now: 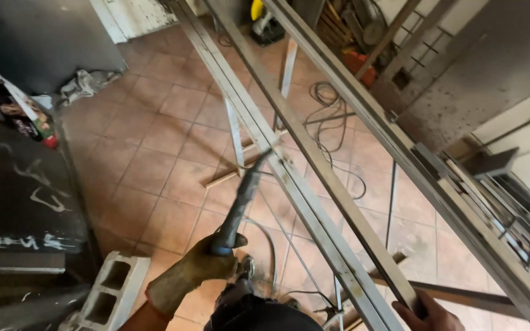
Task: Welding metal beam sections together to assemble a frame.
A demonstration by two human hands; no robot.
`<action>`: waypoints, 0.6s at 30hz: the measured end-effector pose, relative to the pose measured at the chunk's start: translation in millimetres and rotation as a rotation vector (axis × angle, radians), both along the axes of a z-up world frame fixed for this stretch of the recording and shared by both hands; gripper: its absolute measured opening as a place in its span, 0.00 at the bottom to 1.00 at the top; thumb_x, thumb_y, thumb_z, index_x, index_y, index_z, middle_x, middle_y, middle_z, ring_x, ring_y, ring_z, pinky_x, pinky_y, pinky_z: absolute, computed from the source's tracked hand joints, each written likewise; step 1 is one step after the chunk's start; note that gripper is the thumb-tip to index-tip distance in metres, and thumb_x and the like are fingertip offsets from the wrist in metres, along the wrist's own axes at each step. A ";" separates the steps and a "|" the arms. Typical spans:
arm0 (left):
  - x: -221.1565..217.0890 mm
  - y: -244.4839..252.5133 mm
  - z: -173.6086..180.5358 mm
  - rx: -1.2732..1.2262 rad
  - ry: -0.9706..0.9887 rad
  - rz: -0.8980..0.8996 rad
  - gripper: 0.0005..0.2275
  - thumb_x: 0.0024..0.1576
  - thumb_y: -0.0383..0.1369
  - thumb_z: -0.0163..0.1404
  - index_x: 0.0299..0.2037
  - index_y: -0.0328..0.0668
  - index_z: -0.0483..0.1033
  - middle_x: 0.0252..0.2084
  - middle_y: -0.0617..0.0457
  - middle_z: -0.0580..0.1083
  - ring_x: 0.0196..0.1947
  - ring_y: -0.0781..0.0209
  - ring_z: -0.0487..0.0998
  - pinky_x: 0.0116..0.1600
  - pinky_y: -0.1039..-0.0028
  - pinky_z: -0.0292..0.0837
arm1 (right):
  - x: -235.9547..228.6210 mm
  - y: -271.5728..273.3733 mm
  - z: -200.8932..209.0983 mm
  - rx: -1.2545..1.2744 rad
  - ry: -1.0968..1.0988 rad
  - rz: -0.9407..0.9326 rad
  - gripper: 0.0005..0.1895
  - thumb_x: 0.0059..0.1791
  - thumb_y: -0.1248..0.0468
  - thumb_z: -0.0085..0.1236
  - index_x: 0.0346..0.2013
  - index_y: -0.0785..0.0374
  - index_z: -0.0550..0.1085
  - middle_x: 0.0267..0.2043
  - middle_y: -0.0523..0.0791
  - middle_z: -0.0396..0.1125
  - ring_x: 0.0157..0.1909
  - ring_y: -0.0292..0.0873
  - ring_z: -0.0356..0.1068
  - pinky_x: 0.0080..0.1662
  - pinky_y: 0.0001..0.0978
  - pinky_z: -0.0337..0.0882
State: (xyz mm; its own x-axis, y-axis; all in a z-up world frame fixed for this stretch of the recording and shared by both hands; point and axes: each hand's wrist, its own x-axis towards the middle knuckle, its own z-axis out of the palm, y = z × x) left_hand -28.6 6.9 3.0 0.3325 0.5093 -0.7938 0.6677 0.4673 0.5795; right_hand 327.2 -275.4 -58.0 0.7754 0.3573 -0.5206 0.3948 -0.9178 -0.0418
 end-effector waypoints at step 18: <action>95.1 -20.9 116.4 -0.047 0.163 -0.494 0.26 0.39 0.41 0.56 0.53 0.69 0.79 0.32 0.68 0.74 0.32 0.73 0.72 0.39 0.83 0.64 | -37.7 32.3 -88.1 0.242 -0.059 0.319 0.22 0.47 0.39 0.59 0.39 0.53 0.72 0.47 0.42 0.71 0.39 0.48 0.76 0.42 0.49 0.78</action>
